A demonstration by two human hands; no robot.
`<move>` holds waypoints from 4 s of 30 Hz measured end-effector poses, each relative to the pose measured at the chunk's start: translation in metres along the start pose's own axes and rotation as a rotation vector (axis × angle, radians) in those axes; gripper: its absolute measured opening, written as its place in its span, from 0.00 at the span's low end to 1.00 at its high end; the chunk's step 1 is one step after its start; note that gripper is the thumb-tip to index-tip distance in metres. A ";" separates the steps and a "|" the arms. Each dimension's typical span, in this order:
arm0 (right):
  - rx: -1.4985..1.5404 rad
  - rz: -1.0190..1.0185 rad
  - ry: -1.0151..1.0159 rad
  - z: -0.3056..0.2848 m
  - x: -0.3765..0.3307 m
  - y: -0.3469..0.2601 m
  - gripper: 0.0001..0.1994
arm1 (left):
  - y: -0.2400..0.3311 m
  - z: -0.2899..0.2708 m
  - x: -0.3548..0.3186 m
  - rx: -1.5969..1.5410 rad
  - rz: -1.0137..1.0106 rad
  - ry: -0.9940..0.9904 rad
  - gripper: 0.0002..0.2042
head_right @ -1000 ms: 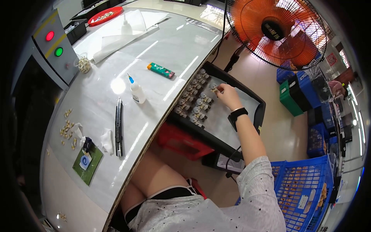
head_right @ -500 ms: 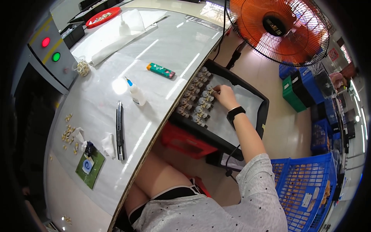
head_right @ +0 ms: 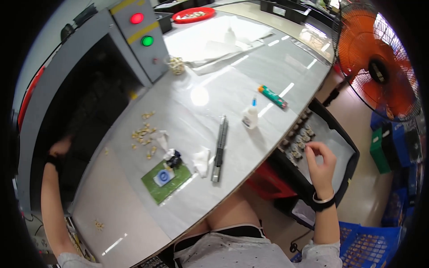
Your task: Carefully gluing small accessory parts onto miniature toy figurines using tweezers and glue.
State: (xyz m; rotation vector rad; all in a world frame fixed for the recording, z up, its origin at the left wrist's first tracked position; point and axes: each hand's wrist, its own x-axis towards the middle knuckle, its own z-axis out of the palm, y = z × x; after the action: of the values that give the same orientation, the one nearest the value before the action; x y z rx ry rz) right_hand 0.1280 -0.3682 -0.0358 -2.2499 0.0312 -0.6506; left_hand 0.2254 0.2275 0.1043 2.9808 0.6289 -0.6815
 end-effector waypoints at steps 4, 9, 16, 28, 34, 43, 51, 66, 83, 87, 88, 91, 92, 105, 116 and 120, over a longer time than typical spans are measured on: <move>0.148 0.084 0.003 0.005 -0.026 -0.021 0.03 | 0.015 -0.001 0.021 -0.127 0.251 0.027 0.25; 0.180 0.077 -0.046 0.011 -0.037 -0.042 0.03 | 0.023 -0.008 0.056 0.000 0.214 -0.037 0.24; 0.257 0.114 -0.010 0.005 -0.040 -0.046 0.03 | 0.048 -0.012 0.047 0.069 0.195 0.083 0.27; 0.217 -0.231 -0.219 0.068 0.063 -0.073 0.19 | 0.028 -0.015 -0.016 -0.336 0.617 0.612 0.09; 0.757 -0.003 -0.206 0.083 0.035 -0.095 0.10 | 0.051 0.051 -0.180 -0.464 0.579 0.625 0.13; 1.238 0.074 -0.800 0.082 -0.050 -0.159 0.16 | 0.077 0.178 -0.284 -2.099 1.007 -0.370 0.17; 1.377 0.152 -0.839 0.082 -0.077 -0.161 0.16 | 0.134 0.212 -0.244 -2.796 0.382 -0.843 0.14; 1.280 0.320 -0.708 0.086 -0.091 -0.172 0.24 | 0.132 0.232 -0.230 -2.572 0.755 -0.844 0.35; 1.190 0.499 -0.798 0.092 -0.086 -0.189 0.31 | 0.126 0.220 -0.231 -2.624 0.728 -0.754 0.29; 1.201 0.514 -0.778 0.093 -0.087 -0.190 0.31 | 0.130 0.224 -0.228 -2.723 0.915 -0.645 0.28; 1.203 0.509 -0.767 0.093 -0.087 -0.190 0.31 | 0.129 0.224 -0.228 -2.689 0.957 -0.621 0.28; 1.211 0.522 -0.756 0.093 -0.088 -0.189 0.31 | 0.127 0.223 -0.228 -2.663 0.922 -0.641 0.27; 1.211 0.523 -0.757 0.093 -0.088 -0.190 0.31 | 0.127 0.222 -0.228 -2.664 0.920 -0.641 0.27; 1.453 0.123 -0.651 0.095 -0.089 -0.180 0.18 | 0.129 0.218 -0.231 -2.562 0.910 -0.428 0.28; 1.108 -0.387 -0.473 0.097 -0.095 -0.184 0.26 | 0.134 0.219 -0.235 -2.557 0.805 -0.295 0.26; 1.078 -0.424 -0.502 0.095 -0.093 -0.182 0.25 | 0.137 0.218 -0.237 -2.558 0.770 -0.276 0.25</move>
State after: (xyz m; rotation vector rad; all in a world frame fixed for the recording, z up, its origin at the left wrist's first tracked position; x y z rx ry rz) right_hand 0.0587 -0.1558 -0.0040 -1.2878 -0.8548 -0.1827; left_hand -0.0063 -0.0114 -0.0028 0.4868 -0.0397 0.0908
